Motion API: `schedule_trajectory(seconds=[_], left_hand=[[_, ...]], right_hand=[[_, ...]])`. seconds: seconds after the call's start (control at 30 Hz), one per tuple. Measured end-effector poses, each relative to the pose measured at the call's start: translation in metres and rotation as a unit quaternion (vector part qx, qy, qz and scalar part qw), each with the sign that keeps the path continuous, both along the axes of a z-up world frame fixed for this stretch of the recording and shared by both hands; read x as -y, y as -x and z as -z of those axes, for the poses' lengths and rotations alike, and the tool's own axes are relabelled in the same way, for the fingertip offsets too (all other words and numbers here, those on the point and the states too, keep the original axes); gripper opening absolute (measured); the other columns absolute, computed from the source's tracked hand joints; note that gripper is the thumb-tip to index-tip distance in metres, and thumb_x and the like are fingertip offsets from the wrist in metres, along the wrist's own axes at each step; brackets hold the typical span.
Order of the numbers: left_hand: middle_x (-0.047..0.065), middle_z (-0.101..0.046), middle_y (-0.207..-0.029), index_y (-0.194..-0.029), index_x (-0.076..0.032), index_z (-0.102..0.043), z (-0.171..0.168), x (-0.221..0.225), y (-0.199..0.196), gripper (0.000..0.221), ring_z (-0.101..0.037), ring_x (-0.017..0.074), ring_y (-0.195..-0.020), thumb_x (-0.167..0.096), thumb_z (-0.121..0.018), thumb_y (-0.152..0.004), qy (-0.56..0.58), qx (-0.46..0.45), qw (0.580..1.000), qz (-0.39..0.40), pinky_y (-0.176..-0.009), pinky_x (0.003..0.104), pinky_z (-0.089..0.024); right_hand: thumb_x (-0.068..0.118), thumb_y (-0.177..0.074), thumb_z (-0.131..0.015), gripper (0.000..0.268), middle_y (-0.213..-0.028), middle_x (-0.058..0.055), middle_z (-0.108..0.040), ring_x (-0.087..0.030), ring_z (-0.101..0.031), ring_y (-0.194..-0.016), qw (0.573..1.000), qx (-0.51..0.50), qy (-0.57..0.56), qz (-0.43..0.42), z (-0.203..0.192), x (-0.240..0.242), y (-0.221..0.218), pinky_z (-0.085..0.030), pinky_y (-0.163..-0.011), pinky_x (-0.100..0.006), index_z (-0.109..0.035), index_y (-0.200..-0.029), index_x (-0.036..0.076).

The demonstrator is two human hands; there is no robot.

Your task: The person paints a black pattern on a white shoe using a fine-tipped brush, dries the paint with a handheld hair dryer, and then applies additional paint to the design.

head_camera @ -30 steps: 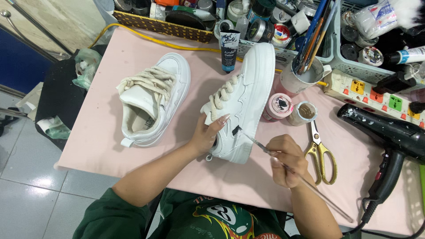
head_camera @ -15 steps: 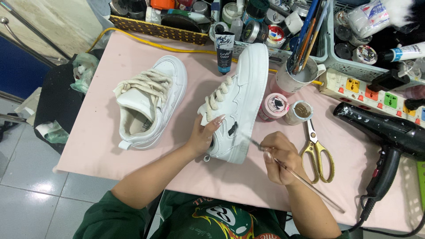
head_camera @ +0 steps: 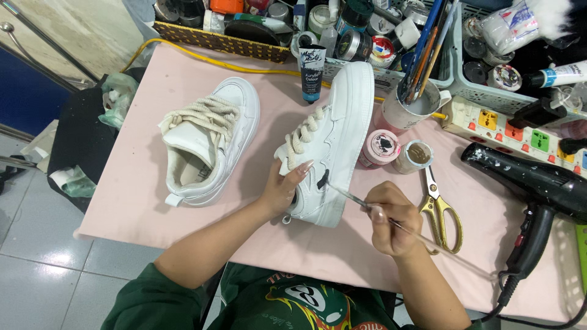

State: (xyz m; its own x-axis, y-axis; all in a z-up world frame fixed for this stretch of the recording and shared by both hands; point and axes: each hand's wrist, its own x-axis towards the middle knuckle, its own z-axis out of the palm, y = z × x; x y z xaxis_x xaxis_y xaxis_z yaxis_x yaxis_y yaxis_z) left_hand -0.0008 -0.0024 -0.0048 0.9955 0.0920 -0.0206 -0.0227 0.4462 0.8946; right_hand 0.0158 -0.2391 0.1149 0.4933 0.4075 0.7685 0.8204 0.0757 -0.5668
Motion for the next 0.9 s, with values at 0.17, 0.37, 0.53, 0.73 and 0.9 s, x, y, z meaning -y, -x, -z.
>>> schedule_trajectory(seconds=[0.17, 0.37, 0.53, 0.73, 0.9], left_hand=[[0.01, -0.064, -0.122, -0.136, 0.002, -0.052, -0.006, 0.0, 0.001, 0.051, -0.061, 0.0152, -0.109, -0.029, -0.063, -0.097, -0.025, 0.011, 1.0, -0.003, -0.097, 0.034, -0.052], [0.01, -0.064, -0.12, -0.135, 0.001, -0.051, -0.011, 0.0, 0.001, 0.05, -0.062, 0.0153, -0.106, -0.028, -0.063, -0.096, 0.006, -0.017, 1.0, 0.012, -0.093, 0.035, -0.053], [0.01, -0.065, -0.121, -0.136, 0.0, -0.053, -0.01, 0.0, 0.002, 0.049, -0.062, 0.0149, -0.108, -0.028, -0.063, -0.097, -0.018, 0.008, 1.0, 0.006, -0.096, 0.034, -0.052], [0.01, -0.064, -0.121, -0.135, 0.0, -0.053, -0.009, 0.0, 0.002, 0.048, -0.062, 0.0147, -0.107, -0.028, -0.063, -0.097, -0.025, -0.004, 1.0, 0.004, -0.095, 0.034, -0.052], [0.01, -0.063, -0.118, -0.136, 0.0, -0.051, -0.005, 0.001, 0.002, 0.05, -0.062, 0.0154, -0.103, -0.026, -0.064, -0.095, -0.005, -0.012, 1.0, 0.005, -0.091, 0.036, -0.054]], right_hand=[[0.0, -0.103, -0.047, 0.008, -0.082, -0.019, -0.062, -0.018, -0.058, -0.065, 1.0, -0.007, 0.007, 0.024, -0.002, -0.003, 0.002, -0.05, -0.056, -0.029, -0.04, -0.107, 0.001], [-0.001, -0.105, -0.047, 0.008, -0.082, -0.019, -0.062, -0.018, -0.058, -0.066, 1.0, -0.005, 0.005, 0.029, -0.003, -0.004, 0.003, -0.051, -0.056, -0.029, -0.039, -0.107, 0.001], [-0.003, -0.101, -0.046, 0.01, -0.078, -0.02, -0.061, -0.02, -0.058, -0.063, 0.997, -0.015, 0.034, 0.069, -0.006, -0.002, 0.006, -0.049, -0.055, -0.03, -0.045, -0.097, 0.006], [-0.001, -0.102, -0.047, 0.011, -0.078, -0.018, -0.06, -0.02, -0.057, -0.064, 0.998, -0.015, 0.025, 0.056, -0.01, -0.004, 0.007, -0.049, -0.057, -0.03, -0.044, -0.092, 0.002], [0.001, -0.104, -0.049, 0.011, -0.079, -0.016, -0.06, -0.019, -0.058, -0.066, 0.999, -0.011, 0.014, 0.037, -0.01, -0.005, 0.005, -0.05, -0.059, -0.029, -0.043, -0.095, 0.001]])
